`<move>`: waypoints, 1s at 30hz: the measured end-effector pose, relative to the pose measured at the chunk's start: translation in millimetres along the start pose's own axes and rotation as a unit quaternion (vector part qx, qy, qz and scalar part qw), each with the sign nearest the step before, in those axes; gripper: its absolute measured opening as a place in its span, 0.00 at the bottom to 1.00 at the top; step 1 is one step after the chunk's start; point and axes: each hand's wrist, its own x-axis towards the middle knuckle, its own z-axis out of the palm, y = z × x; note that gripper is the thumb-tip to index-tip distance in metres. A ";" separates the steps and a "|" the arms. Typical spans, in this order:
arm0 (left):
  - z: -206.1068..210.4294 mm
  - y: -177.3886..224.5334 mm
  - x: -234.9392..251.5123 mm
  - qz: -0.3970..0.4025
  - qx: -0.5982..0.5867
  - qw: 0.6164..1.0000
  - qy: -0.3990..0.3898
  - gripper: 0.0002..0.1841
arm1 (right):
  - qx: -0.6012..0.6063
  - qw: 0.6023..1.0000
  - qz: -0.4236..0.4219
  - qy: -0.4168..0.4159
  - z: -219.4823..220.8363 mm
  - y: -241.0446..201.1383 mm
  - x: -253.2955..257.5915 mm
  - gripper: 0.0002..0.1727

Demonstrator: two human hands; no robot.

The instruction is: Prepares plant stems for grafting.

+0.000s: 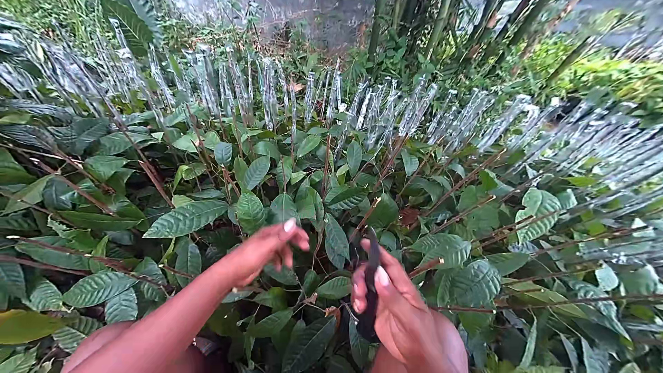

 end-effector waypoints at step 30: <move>58.7 -10.3 -36.9 -0.081 -0.227 0.970 -0.032 0.20 | -0.021 0.990 0.131 -0.037 23.0 42.7 -56.6 0.29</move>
